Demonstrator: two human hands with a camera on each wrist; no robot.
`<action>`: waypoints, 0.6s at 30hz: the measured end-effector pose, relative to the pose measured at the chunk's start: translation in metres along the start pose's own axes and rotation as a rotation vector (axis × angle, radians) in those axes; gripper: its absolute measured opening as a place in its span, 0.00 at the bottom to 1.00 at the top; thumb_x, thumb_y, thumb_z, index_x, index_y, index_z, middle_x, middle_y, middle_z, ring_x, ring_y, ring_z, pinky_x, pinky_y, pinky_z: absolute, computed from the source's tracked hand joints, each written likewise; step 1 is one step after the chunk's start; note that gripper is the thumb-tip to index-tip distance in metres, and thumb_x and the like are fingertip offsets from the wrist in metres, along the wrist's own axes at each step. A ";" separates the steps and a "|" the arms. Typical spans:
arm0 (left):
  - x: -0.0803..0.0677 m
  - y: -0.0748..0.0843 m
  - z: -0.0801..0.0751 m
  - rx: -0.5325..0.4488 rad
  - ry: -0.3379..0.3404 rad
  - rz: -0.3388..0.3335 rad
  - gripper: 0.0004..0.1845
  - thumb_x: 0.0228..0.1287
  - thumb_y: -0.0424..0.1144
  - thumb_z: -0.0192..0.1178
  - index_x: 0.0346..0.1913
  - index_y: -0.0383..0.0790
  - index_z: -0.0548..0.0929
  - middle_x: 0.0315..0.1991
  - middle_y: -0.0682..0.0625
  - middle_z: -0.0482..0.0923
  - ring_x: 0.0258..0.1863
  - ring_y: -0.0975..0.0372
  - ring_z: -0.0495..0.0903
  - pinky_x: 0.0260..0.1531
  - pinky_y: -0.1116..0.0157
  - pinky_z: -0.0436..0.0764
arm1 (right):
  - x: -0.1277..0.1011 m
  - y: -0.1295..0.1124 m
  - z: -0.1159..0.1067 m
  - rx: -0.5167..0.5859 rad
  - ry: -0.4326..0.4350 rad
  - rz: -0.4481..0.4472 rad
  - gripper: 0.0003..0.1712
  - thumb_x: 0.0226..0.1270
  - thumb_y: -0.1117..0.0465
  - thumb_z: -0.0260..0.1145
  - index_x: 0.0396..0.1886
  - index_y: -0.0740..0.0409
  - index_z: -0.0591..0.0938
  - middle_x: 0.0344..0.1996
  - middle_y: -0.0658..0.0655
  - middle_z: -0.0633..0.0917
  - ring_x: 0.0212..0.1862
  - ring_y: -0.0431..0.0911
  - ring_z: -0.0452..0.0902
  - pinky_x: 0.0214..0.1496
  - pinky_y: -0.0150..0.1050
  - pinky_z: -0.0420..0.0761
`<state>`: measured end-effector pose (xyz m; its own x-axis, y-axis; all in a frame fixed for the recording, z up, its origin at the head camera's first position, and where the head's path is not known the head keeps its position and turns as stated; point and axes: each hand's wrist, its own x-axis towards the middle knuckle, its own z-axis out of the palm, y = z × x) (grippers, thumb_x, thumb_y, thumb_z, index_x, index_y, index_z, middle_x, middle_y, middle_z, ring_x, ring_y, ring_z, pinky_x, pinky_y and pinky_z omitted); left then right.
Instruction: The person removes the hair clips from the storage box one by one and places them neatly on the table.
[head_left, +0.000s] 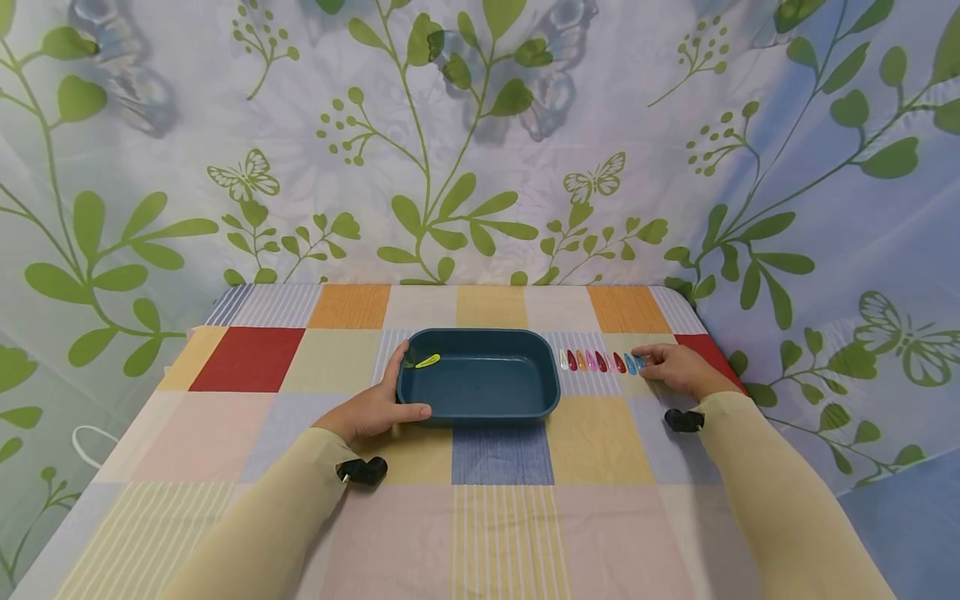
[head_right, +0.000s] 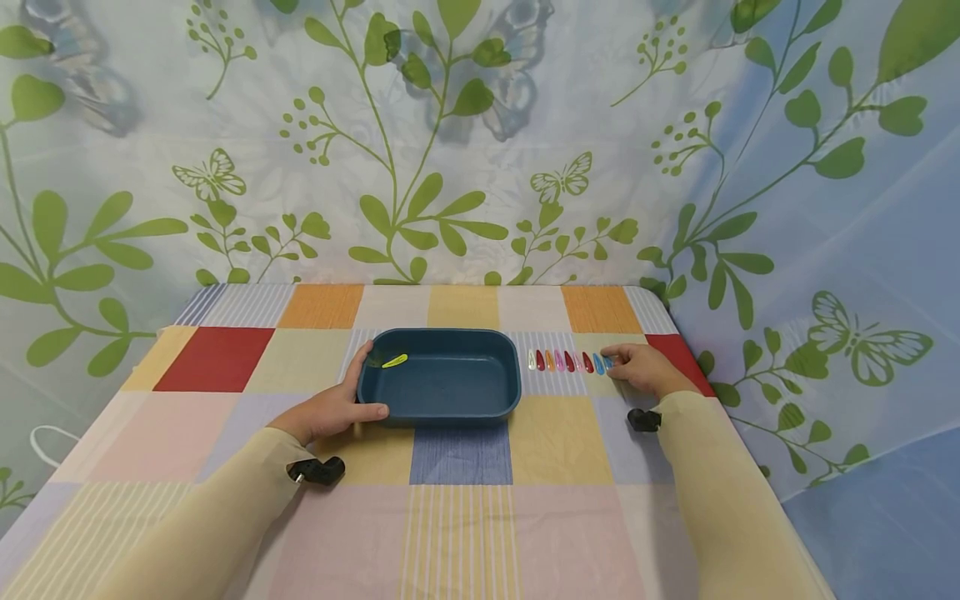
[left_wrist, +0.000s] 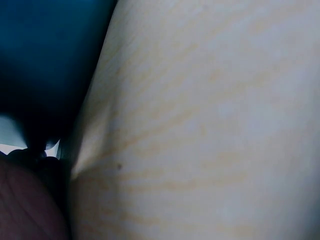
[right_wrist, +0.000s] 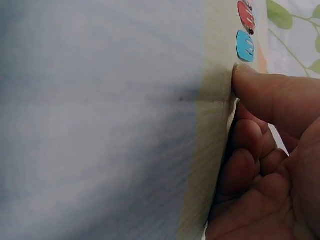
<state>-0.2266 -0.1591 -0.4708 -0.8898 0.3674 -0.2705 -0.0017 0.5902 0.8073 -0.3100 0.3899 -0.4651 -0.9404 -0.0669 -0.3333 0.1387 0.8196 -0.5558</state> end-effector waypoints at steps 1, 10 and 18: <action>0.000 0.000 0.000 -0.002 0.001 -0.001 0.68 0.62 0.64 0.71 0.83 0.66 0.24 0.84 0.31 0.45 0.74 0.35 0.67 0.73 0.34 0.64 | 0.000 0.000 0.000 0.002 0.001 0.004 0.33 0.74 0.58 0.69 0.76 0.60 0.74 0.41 0.57 0.77 0.44 0.51 0.70 0.40 0.38 0.71; 0.000 0.000 -0.001 -0.001 -0.001 0.003 0.68 0.61 0.64 0.72 0.83 0.67 0.24 0.85 0.31 0.44 0.74 0.34 0.67 0.72 0.34 0.64 | 0.000 0.005 0.000 0.006 0.012 -0.081 0.33 0.73 0.59 0.68 0.74 0.65 0.74 0.37 0.54 0.76 0.39 0.48 0.70 0.36 0.36 0.70; 0.000 -0.002 0.001 -0.005 -0.007 0.012 0.68 0.61 0.65 0.71 0.83 0.68 0.24 0.85 0.33 0.42 0.76 0.34 0.65 0.73 0.34 0.64 | -0.004 0.006 -0.004 0.042 -0.014 -0.075 0.35 0.74 0.56 0.68 0.76 0.65 0.72 0.41 0.55 0.79 0.42 0.47 0.72 0.40 0.36 0.73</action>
<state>-0.2266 -0.1597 -0.4727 -0.8866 0.3794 -0.2646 0.0063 0.5819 0.8132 -0.3064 0.3977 -0.4639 -0.9444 -0.1350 -0.2998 0.0814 0.7873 -0.6112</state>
